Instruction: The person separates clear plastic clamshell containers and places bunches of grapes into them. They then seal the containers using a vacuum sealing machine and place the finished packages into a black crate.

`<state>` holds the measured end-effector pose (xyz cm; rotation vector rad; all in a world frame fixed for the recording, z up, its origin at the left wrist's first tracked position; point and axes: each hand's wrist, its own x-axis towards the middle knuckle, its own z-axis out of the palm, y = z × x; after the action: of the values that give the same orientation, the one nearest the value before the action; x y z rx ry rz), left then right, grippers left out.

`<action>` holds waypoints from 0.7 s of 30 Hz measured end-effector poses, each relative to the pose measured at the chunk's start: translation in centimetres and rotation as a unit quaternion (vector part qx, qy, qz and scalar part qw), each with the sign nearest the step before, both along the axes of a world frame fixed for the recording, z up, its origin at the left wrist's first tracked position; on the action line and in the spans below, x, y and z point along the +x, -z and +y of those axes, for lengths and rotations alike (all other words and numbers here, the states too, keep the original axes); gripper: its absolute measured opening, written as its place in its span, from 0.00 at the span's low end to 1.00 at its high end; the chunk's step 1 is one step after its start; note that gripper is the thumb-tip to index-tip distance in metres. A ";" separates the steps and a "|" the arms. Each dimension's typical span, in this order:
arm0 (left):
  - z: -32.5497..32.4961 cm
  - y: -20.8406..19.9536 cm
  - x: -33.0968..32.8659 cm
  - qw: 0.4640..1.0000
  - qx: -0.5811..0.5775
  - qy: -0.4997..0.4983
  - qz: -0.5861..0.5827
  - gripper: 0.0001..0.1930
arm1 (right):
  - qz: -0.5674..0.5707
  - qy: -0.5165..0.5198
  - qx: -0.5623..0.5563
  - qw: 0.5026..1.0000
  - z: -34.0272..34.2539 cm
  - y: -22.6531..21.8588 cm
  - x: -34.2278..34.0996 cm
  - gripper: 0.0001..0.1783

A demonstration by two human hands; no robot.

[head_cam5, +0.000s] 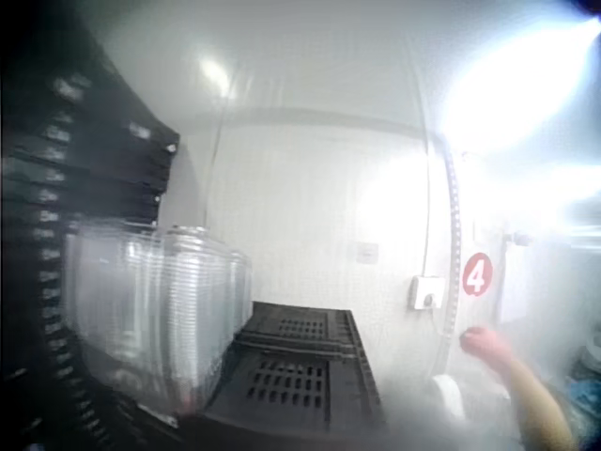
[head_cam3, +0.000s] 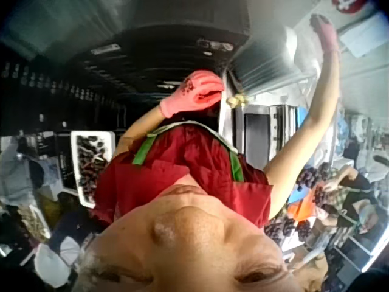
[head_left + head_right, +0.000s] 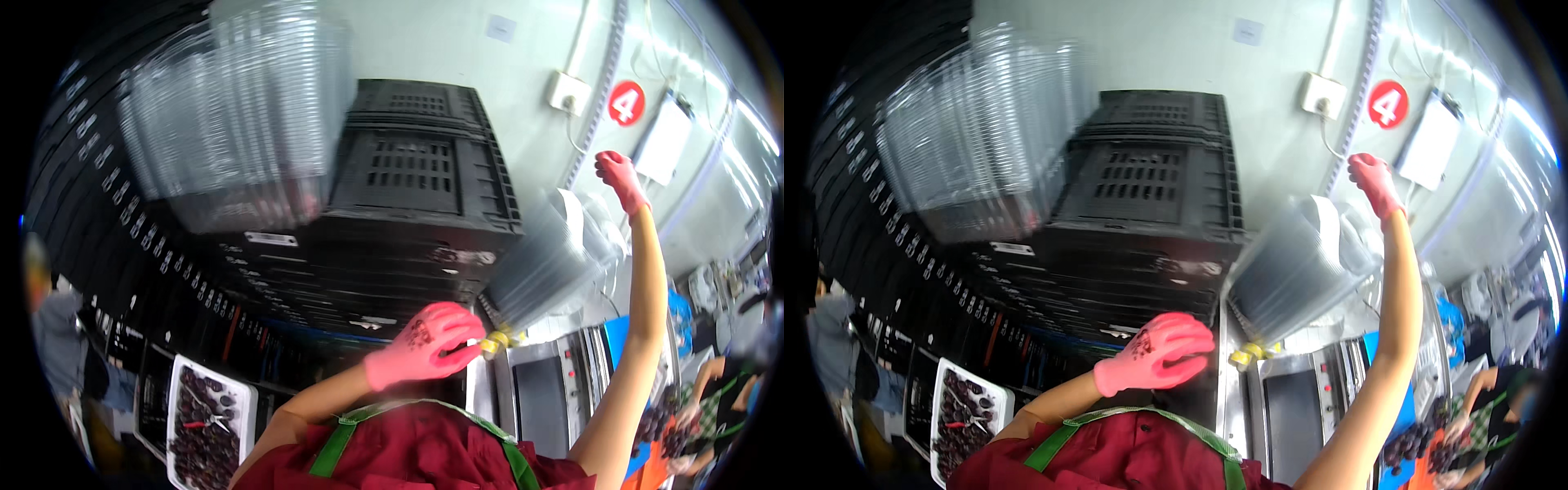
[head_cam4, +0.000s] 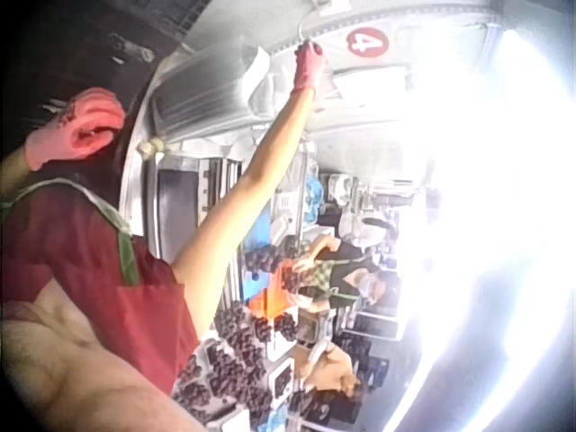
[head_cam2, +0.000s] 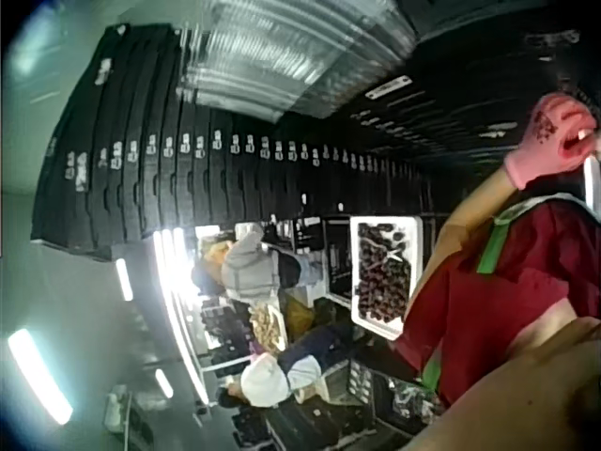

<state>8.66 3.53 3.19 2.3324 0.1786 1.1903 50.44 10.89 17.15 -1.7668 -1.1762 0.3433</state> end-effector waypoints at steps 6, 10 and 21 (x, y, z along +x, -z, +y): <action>1.0 -1.1 -7.0 0.998 -0.010 -0.054 0.000 0.14 | -0.097 -0.122 0.191 0.969 0.6 -4.0 -13.3 0.17; 1.4 -2.7 -11.5 0.984 -0.034 -0.136 -0.109 0.22 | -0.219 -0.187 0.247 0.925 -0.7 -5.9 -23.1 0.22; 13.2 -5.9 -24.8 0.888 -0.052 -0.368 -0.272 0.29 | -0.194 -0.340 0.201 0.898 2.5 -12.1 -37.6 0.43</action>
<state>-16.13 16.76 9.07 1.7621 0.9530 2.0767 12.84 13.35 29.24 -1.0405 -1.9901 0.1265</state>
